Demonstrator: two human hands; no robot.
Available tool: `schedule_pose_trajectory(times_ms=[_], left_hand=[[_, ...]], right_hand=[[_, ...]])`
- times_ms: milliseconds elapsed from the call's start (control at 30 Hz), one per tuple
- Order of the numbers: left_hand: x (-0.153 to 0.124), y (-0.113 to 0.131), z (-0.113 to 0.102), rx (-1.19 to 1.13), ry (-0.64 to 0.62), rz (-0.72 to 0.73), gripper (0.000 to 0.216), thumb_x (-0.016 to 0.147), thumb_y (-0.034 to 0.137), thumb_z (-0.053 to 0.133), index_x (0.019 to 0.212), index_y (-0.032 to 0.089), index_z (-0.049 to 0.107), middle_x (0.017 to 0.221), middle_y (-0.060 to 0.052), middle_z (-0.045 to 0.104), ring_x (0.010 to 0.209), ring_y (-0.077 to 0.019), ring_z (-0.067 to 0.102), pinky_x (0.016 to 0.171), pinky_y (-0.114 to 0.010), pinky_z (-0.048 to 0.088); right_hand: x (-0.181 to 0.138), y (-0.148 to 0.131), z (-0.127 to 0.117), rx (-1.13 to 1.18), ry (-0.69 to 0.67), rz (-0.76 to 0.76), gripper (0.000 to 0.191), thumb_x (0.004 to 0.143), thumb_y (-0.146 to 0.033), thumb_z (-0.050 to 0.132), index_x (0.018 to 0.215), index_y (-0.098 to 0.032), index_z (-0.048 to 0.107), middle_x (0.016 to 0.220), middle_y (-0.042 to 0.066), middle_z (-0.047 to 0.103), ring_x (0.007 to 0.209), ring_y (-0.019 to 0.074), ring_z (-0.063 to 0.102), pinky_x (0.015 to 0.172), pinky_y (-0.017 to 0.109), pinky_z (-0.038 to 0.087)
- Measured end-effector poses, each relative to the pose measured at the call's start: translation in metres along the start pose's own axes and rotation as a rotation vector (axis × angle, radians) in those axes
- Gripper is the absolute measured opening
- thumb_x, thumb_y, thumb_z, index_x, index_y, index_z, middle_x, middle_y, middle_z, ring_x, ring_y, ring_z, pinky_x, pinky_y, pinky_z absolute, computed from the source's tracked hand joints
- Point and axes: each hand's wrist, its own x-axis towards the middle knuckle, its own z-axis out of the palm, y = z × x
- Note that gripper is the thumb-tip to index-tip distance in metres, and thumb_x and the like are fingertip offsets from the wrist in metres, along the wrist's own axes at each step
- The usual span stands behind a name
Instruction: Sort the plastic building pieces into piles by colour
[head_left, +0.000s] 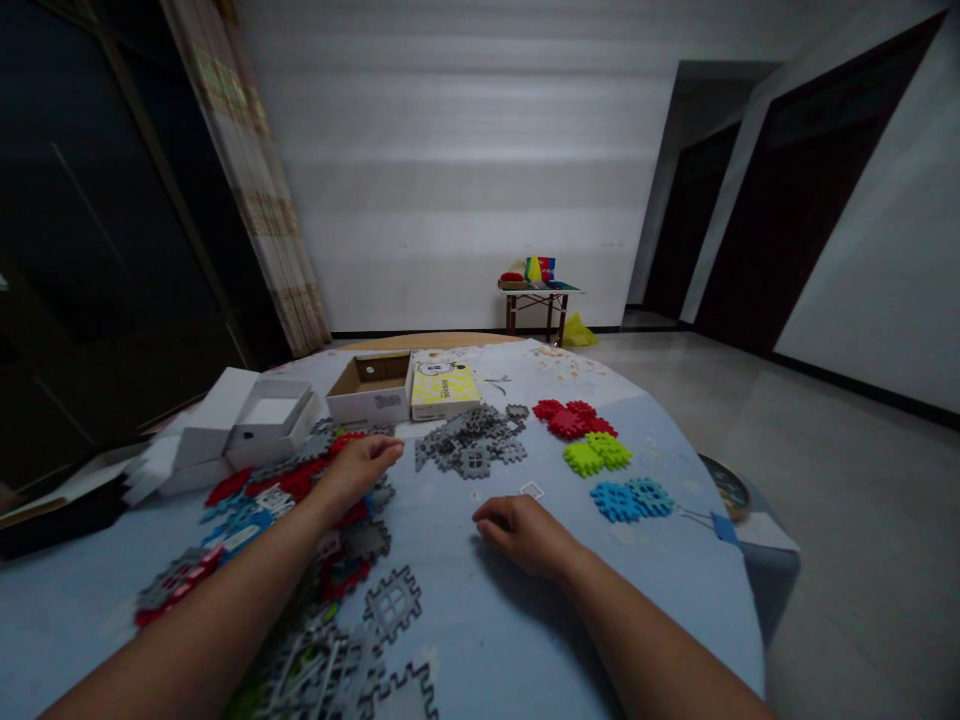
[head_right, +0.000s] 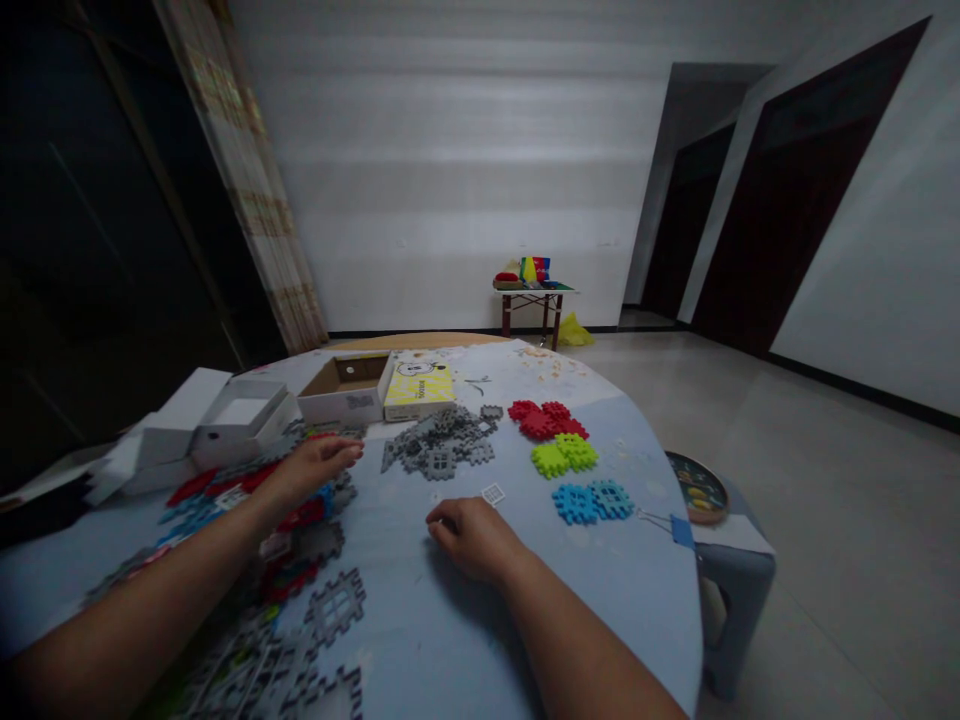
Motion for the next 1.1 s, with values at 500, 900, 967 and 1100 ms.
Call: schedule_pose_trajectory(times_ms=[500,900,967,1100], left_hand=[[-0.093,-0.013,-0.021,0.773,-0.19,0.177,0.03,0.069,0.039,0.054,0.095,0.027,0.064,0.1,-0.004,0.063,0.097,-0.0231,0.052,0.087,-0.035,0.036],[-0.089,-0.012,-0.03,0.566,-0.104,0.208,0.035,0.076,0.049,0.044,0.086,0.024,0.066,0.097,-0.005,0.061,0.091,-0.0196,0.054,0.083,-0.03,0.039],[-0.089,-0.006,-0.035,0.465,-0.063,0.169,0.038,0.074,0.052,0.044,0.087,0.023,0.065,0.093,-0.005,0.062,0.087,-0.0193,0.055,0.08,-0.029,0.041],[-0.083,0.001,-0.043,0.231,0.048,0.039,0.046,0.065,0.06,0.05,0.081,0.02,0.065,0.079,-0.004,0.065,0.076,-0.0202,0.057,0.068,-0.028,0.043]], right_hand=[[-0.002,-0.004,0.005,-0.056,-0.037,-0.015,0.026,0.08,-0.024,0.045,0.095,-0.017,0.065,0.083,0.004,0.068,0.07,0.0135,0.058,0.063,0.022,0.04],[-0.002,-0.003,0.005,-0.044,-0.031,-0.019,0.027,0.079,-0.025,0.044,0.095,-0.017,0.065,0.083,0.004,0.067,0.07,0.0132,0.058,0.063,0.022,0.04],[-0.002,-0.003,0.005,-0.042,-0.03,-0.024,0.027,0.079,-0.024,0.044,0.095,-0.017,0.065,0.082,0.004,0.067,0.07,0.0131,0.058,0.063,0.021,0.04],[-0.002,-0.004,0.006,-0.06,-0.044,-0.029,0.026,0.08,-0.025,0.043,0.09,-0.017,0.066,0.077,0.003,0.067,0.067,0.0124,0.057,0.06,0.02,0.038]])
